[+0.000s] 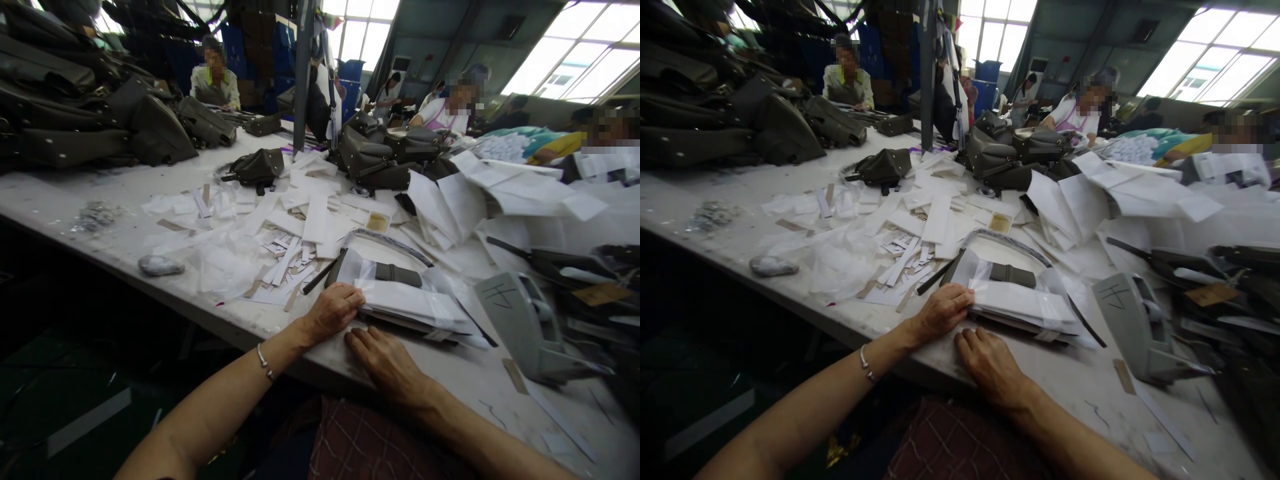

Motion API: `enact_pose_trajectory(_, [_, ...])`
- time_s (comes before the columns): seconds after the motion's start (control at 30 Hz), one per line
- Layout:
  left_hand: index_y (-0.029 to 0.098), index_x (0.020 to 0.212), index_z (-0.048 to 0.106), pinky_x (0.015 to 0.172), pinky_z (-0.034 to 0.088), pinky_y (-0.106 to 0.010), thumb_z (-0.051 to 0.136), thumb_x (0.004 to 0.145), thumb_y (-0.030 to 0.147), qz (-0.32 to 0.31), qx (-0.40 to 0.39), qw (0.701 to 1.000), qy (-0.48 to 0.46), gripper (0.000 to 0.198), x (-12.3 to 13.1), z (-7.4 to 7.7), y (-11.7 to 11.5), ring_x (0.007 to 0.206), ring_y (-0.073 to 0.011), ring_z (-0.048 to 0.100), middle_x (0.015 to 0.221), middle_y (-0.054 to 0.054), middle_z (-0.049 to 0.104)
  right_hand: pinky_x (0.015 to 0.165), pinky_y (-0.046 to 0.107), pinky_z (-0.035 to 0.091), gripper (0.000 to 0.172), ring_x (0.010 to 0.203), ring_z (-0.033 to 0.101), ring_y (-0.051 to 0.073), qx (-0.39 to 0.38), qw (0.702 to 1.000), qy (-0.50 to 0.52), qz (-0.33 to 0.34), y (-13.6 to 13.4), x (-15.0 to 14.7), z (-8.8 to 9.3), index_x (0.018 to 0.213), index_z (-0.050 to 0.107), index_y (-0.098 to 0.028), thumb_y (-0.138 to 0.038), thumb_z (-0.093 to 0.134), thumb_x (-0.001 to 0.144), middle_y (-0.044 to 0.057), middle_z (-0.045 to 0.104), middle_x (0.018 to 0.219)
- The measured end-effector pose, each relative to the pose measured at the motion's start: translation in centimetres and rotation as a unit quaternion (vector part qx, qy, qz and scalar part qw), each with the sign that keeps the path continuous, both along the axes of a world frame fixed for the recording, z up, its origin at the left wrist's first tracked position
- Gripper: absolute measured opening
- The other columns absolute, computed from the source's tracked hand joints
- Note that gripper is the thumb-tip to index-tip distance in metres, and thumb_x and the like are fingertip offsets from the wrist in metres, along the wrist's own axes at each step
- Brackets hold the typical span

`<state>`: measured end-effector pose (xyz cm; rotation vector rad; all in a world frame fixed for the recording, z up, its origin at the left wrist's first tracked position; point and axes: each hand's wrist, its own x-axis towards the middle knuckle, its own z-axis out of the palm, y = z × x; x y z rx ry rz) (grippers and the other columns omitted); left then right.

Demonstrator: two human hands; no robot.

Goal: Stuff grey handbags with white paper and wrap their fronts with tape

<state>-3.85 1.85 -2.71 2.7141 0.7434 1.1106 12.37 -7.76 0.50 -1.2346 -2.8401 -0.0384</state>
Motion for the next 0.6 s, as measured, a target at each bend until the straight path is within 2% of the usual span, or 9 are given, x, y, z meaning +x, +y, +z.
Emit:
enact_pose_trajectory(0.13, [0.019, 0.105, 0.057, 0.098, 0.047, -0.030, 0.055, 0.083, 0.005, -0.001, -0.010, 1.000, 0.002, 0.025, -0.1, 0.2, -0.1, 0.104, -0.0175, 0.062, 0.106, -0.004, 0.067, 0.076, 0.030, 0.052, 0.027, 0.086, 0.064, 0.021, -0.002, 0.992, 0.124, -0.026, 1.1, 1.5, -1.6, 0.100, 0.065, -0.017, -0.002, 0.051, 0.082, 0.008, 0.069, 0.093])
enact_pose_trajectory(0.27, [0.019, 0.104, 0.057, 0.099, 0.046, -0.030, 0.056, 0.084, 0.007, -0.005, -0.019, 1.000, 0.007, 0.024, -0.1, 0.2, -0.1, 0.105, -0.0172, 0.062, 0.106, -0.004, 0.067, 0.075, 0.026, 0.053, 0.029, 0.082, 0.066, 0.016, -0.053, 0.972, 0.220, -0.060, 1.6, 2.5, -1.6, 0.101, 0.067, -0.019, -0.004, 0.049, 0.084, 0.004, 0.070, 0.091])
enact_pose_trajectory(0.33, [0.019, 0.105, 0.057, 0.098, 0.047, -0.030, 0.055, 0.084, 0.007, -0.002, -0.024, 1.000, 0.009, 0.024, -0.1, 0.2, 0.0, 0.105, -0.0174, 0.062, 0.106, -0.004, 0.066, 0.075, 0.029, 0.053, 0.027, 0.082, 0.065, 0.017, -0.036, 0.973, 0.226, -0.039, 1.5, 2.4, -1.2, 0.098, 0.068, -0.020, -0.005, 0.049, 0.086, 0.005, 0.071, 0.091])
enact_pose_trajectory(0.47, [0.019, 0.105, 0.059, 0.094, 0.048, -0.032, 0.053, 0.086, 0.009, 0.009, -0.026, 0.999, 0.018, 0.022, 0.1, 0.3, -0.1, 0.101, -0.0175, 0.062, 0.102, -0.005, 0.066, 0.085, 0.037, 0.052, 0.026, 0.098, 0.064, 0.022, 0.043, 0.972, 0.227, 0.042, 1.2, 1.7, -0.9, 0.099, 0.067, -0.020, -0.006, 0.047, 0.090, 0.007, 0.073, 0.095])
enact_pose_trajectory(0.6, [0.019, 0.100, 0.061, 0.093, 0.047, -0.032, 0.049, 0.093, 0.011, 0.020, -0.014, 1.000, 0.019, 0.017, 0.5, 0.3, -0.4, 0.103, -0.0178, 0.062, 0.099, -0.005, 0.067, 0.084, 0.030, 0.055, 0.033, 0.094, 0.068, 0.018, 0.043, 0.960, 0.273, 0.054, 0.7, 1.4, -1.4, 0.103, 0.065, -0.018, 0.000, 0.041, 0.088, 0.008, 0.073, 0.096])
